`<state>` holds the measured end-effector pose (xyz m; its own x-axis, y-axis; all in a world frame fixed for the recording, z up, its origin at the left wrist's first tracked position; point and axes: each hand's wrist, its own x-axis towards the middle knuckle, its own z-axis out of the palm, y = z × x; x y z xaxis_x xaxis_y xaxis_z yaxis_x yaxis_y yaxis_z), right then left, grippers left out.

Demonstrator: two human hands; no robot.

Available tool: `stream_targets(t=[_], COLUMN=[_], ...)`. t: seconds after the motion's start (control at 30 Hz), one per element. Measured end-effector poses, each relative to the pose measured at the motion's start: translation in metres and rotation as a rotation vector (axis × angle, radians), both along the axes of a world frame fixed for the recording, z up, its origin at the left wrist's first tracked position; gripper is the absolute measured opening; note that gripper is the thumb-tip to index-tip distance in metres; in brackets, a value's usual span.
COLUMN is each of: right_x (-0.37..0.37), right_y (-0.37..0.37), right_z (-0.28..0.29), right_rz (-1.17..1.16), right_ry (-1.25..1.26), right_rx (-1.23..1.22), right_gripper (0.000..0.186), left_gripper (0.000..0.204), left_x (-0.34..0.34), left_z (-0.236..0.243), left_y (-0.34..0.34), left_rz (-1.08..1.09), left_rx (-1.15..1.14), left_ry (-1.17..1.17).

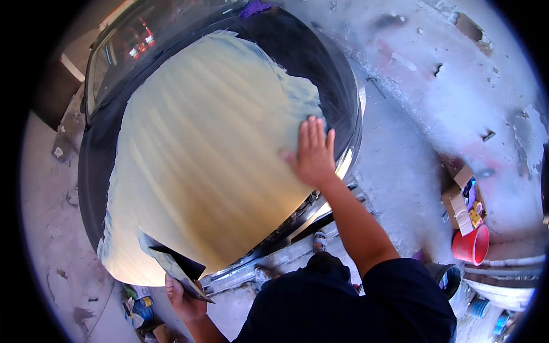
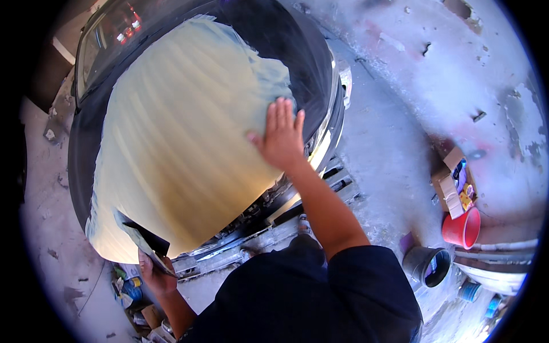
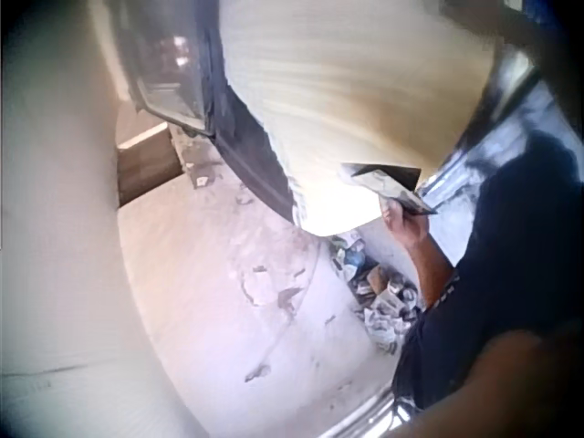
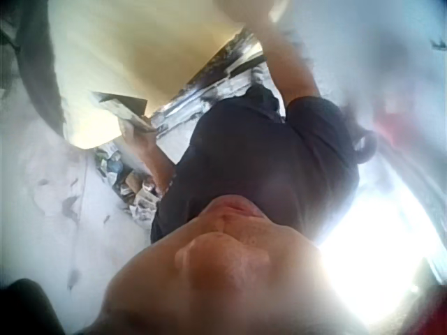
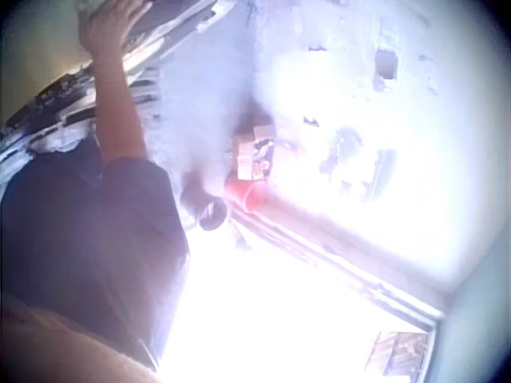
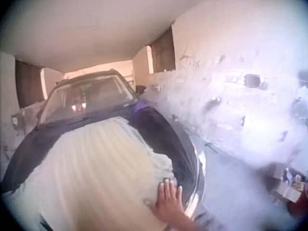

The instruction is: The person applies a thick beige body filler to the hood of a car using two metal spreaders. They repeatedly scoop filler from one spreader and smooth it across the hood surface, working from the center toward the edges and around the headlight area.

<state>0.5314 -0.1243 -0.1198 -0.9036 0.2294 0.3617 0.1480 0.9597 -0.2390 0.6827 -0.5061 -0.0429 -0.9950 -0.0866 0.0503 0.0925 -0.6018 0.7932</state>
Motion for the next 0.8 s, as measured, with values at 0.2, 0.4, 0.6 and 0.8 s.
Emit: stream_targets(t=[0.2, 0.4, 0.6, 0.8], right_x=[0.070, 0.032, 0.002, 0.080], right_y=[-0.031, 0.039, 0.085, 0.005], right_z=[-0.009, -0.015, -0.024, -0.038], right_rz=[0.399, 0.335, 0.026, 0.338], right_ry=[0.027, 0.054, 0.155, 0.138], right_rx=[-0.119, 0.031, -0.077, -0.115], right_gripper=[0.083, 0.074, 0.078, 0.079], left_gripper=[0.043, 0.041, 0.041, 0.042], left_x=[0.012, 0.015, 0.022, 0.022], left_z=[-0.003, 0.004, 0.002, -0.014], left_y=[0.047, 0.071, 0.077, 0.066], left_rz=[-0.039, -0.034, -0.001, -0.146], left_rx=[-0.031, -0.085, -0.047, 0.062], left_ry=[0.006, 0.037, -0.004, 0.015])
